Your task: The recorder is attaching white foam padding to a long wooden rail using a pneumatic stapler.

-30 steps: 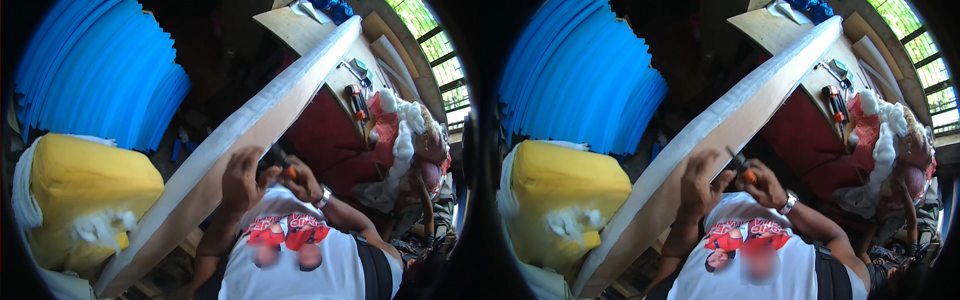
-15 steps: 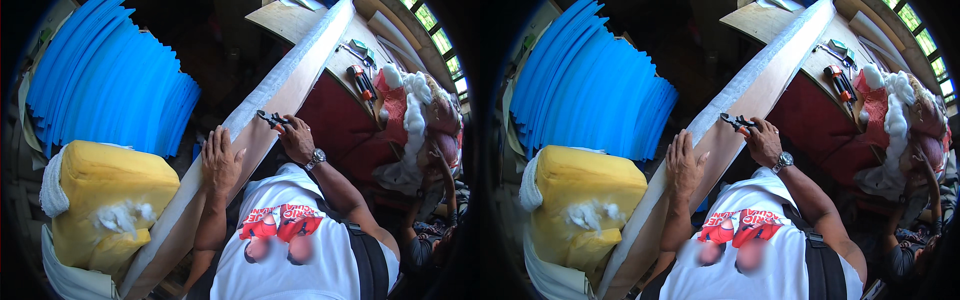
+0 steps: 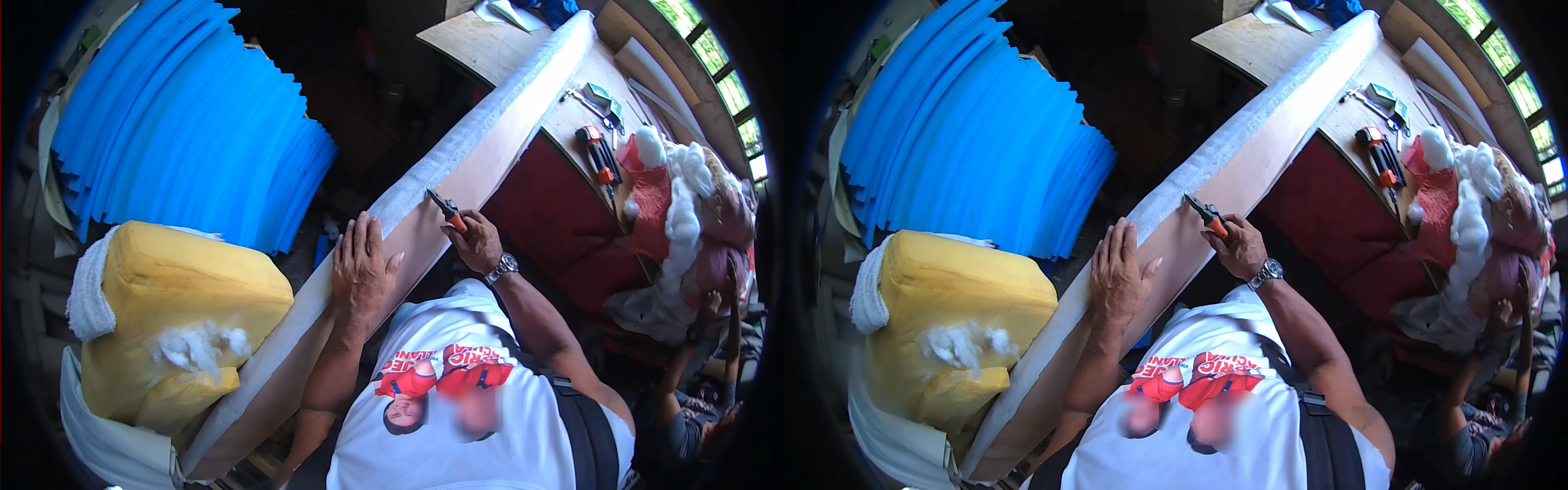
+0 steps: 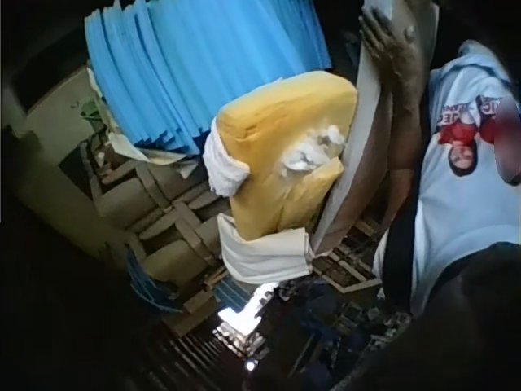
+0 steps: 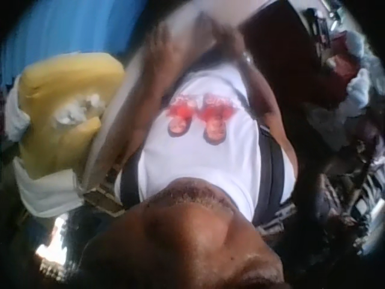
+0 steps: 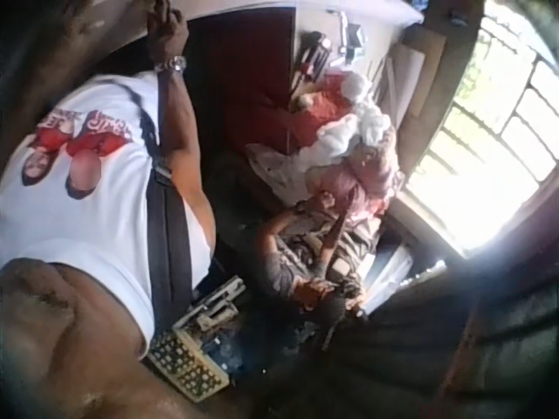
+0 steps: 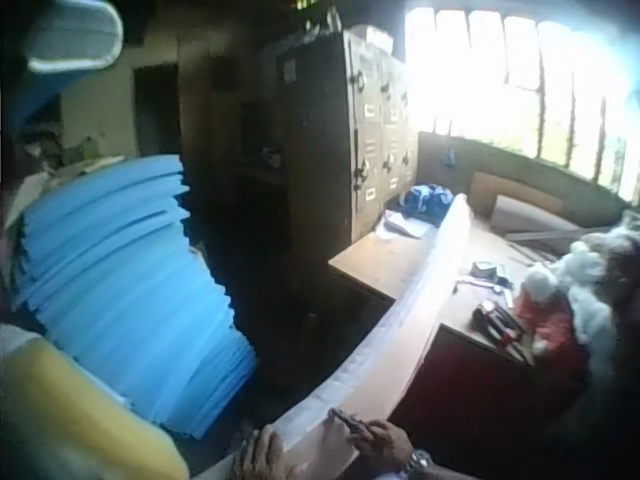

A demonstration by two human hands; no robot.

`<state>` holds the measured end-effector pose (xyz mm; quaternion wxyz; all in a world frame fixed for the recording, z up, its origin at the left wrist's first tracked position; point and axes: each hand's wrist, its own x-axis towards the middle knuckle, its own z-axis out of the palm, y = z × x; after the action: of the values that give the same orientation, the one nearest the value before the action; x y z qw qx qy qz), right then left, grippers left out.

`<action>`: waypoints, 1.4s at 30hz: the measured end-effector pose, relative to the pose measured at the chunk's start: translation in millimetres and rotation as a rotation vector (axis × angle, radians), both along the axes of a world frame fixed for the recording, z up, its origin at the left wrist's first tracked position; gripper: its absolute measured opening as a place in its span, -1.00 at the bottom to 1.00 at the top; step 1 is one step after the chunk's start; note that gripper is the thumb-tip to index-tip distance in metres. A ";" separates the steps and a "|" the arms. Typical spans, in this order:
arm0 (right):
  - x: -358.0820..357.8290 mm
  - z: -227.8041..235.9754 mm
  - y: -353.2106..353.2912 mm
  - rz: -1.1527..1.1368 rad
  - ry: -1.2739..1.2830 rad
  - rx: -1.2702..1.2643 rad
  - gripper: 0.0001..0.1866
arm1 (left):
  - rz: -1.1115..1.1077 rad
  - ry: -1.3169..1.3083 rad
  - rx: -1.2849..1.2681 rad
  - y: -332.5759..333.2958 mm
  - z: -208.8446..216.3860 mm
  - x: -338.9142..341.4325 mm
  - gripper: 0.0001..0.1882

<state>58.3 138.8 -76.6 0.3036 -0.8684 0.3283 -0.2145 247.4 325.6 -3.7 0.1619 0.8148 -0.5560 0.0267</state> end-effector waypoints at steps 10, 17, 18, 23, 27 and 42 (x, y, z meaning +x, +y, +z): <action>-39.0 -66.0 -35.7 -0.219 -0.665 0.295 -0.85 | -0.091 0.004 0.013 -42.8 3.4 -26.6 -0.11; -157.4 -84.1 -79.0 -0.788 -0.200 0.192 -0.76 | 0.132 0.551 0.120 -85.1 51.4 -5.0 -0.55; -177.5 -76.1 -95.4 -0.828 -0.190 0.159 -0.71 | 0.125 0.561 0.105 -99.5 49.2 2.0 -0.53; -240.0 -22.7 -204.9 -0.764 -0.131 -0.142 -0.61 | 0.084 0.554 0.212 -170.5 52.8 5.5 -0.44; -232.8 -10.7 -322.6 -0.734 0.028 -0.151 -0.58 | 0.094 0.555 0.448 -235.3 35.1 -6.8 -0.41; -189.1 7.9 -601.1 -0.726 0.055 -0.384 -0.44 | -0.040 1.070 0.604 -458.5 -18.9 -14.5 -0.26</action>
<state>-130.8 -462.2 -68.7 0.0319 -0.7422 0.5754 -0.3420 232.9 -132.9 -22.6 0.1809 0.7145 -0.3956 -0.5479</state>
